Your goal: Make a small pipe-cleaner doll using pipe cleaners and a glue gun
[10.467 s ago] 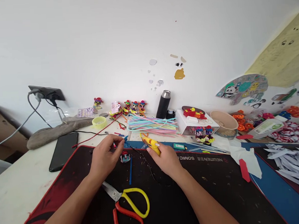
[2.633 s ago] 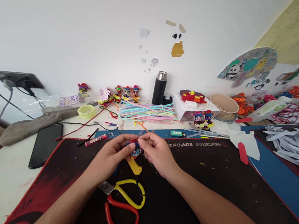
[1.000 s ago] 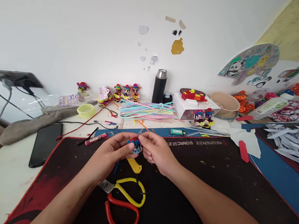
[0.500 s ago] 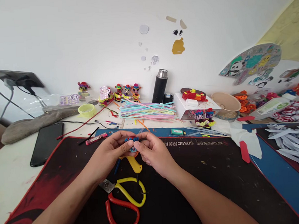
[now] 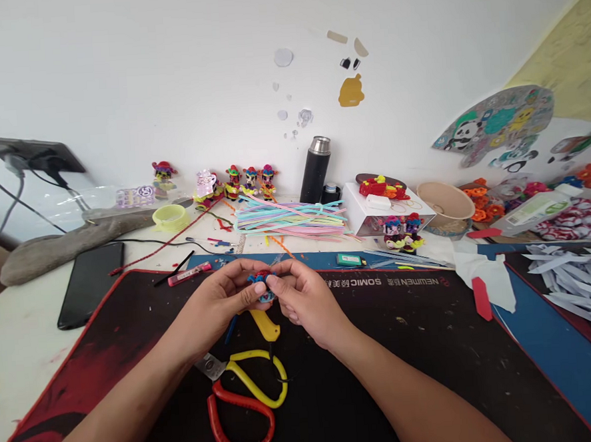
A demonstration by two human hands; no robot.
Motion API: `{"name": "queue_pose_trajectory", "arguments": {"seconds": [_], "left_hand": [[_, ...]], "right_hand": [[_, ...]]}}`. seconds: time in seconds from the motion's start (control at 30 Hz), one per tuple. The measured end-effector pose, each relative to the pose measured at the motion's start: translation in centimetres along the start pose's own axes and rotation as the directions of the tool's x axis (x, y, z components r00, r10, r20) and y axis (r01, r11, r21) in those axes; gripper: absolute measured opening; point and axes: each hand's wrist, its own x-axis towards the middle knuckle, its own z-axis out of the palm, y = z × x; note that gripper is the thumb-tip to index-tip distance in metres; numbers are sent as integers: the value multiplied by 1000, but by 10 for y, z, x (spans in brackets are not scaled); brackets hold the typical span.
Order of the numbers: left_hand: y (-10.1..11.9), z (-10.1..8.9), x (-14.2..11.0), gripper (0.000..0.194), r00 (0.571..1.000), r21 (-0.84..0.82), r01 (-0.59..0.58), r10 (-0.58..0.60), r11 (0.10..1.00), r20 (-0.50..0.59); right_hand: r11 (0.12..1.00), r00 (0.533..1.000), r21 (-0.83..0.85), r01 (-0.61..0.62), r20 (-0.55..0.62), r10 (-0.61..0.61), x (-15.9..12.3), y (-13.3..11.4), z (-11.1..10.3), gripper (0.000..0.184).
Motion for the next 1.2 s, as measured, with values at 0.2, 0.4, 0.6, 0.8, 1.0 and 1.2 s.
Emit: {"name": "queue_pose_trajectory", "arguments": {"seconds": [0.2,0.4,0.6,0.8,1.0,1.2], "left_hand": [[1,2,1,35,999,-145,40,-42,989,-12],[0,3,2,34,998,-234,54,-61,971,-21],[-2,2,3,30,998,-229,49,-58,972,-33],[0,4,2,30,997,-259,53,-67,964,-47],[-1,2,3,40,992,-290,92,-112,953,-54],[-1,2,4,33,993,-315,66,-95,947,-76]], "right_hand": [[1000,999,-16,14,-45,-15,2,-3,-3,44],[1000,999,-13,24,-45,-24,2,-4,-3,41],[1000,999,-8,27,-27,-27,1,-4,-2,40],[1000,999,-2,26,-21,-26,0,-5,-2,41],[1000,1000,-3,26,-5,-26,0,-4,-2,42],[1000,1000,-11,19,-23,-19,1,-2,-2,44]]}}
